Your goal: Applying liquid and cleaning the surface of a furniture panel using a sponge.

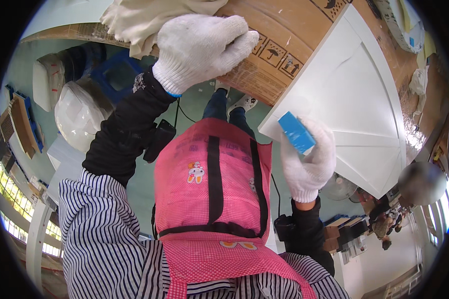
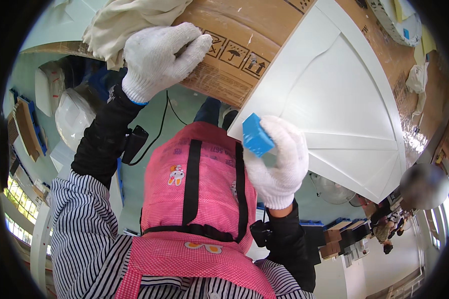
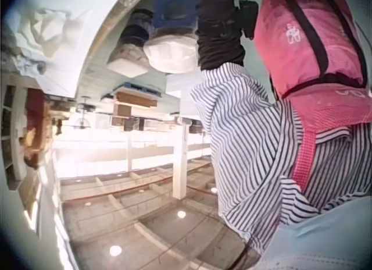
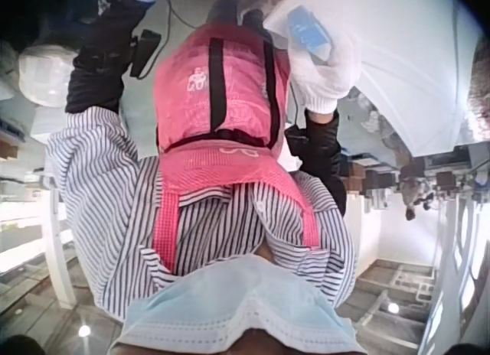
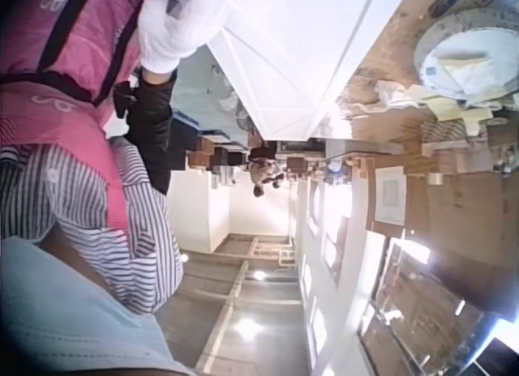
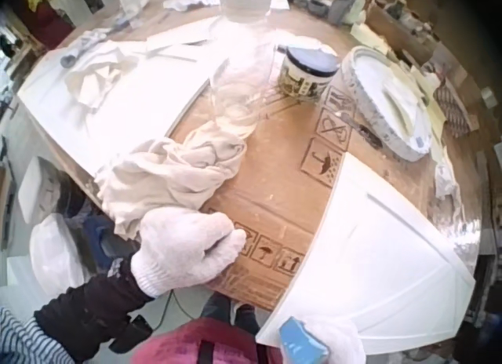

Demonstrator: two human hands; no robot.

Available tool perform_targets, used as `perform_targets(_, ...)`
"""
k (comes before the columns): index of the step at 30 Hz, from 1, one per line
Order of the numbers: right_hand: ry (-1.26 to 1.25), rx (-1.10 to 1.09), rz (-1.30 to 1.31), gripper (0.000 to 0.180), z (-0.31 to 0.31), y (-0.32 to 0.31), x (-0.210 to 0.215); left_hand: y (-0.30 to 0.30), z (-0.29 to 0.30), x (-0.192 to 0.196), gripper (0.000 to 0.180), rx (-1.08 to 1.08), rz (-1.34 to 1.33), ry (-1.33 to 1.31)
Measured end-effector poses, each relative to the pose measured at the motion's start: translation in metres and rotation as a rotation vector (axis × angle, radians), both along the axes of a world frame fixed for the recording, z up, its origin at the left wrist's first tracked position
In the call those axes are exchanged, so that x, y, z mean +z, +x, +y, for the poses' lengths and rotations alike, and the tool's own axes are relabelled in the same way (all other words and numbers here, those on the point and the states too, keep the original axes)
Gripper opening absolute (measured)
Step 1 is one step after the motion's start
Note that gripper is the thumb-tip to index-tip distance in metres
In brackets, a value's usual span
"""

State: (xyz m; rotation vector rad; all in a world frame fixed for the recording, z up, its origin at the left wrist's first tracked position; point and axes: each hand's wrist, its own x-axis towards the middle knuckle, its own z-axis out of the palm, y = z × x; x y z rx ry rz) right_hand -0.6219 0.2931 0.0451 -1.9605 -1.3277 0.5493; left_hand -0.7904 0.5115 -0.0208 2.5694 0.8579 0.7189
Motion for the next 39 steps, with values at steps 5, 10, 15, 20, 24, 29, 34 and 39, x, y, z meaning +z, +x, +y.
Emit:
perform_targets(5, 0.007, 0.096, 0.003, 0.046, 0.013, 0.013, -0.006, 0.000, 0.000, -0.004, 0.019, 0.001, -0.009, 0.011)
perform_targets(10, -0.069, -0.111, 0.130, 0.038, -0.011, -0.001, -0.002, 0.003, 0.000, 0.005, 0.018, -0.013, 0.021, -0.007)
perform_targets(15, -0.180, -0.197, 0.277, 0.045, -0.040, -0.013, 0.007, -0.004, -0.012, 0.010, 0.013, -0.057, -0.106, -0.151)
perform_targets(20, 0.063, -0.567, 0.579, 0.044, -0.055, -0.003, -0.004, 0.007, -0.092, 0.046, 0.033, -0.065, 0.235, -0.814)
perform_targets(24, 0.293, -0.751, 0.891, 0.044, -0.051, 0.012, -0.019, 0.019, -0.144, 0.032, 0.036, 0.275, -0.112, -1.346)
perform_targets(29, 0.341, -0.688, 1.185, 0.036, -0.080, 0.037, -0.033, 0.018, -0.116, 0.033, 0.031, 0.087, -0.062, -1.512)
perform_targets(34, 0.360, -0.646, 1.236, 0.040, -0.078, 0.039, -0.036, 0.018, -0.086, 0.035, 0.032, -0.023, 0.180, -1.534)
perform_targets(39, 0.360, -0.583, 1.262, 0.044, -0.082, 0.038, -0.039, 0.021, -0.076, 0.036, 0.033, -0.017, 0.322, -1.575)
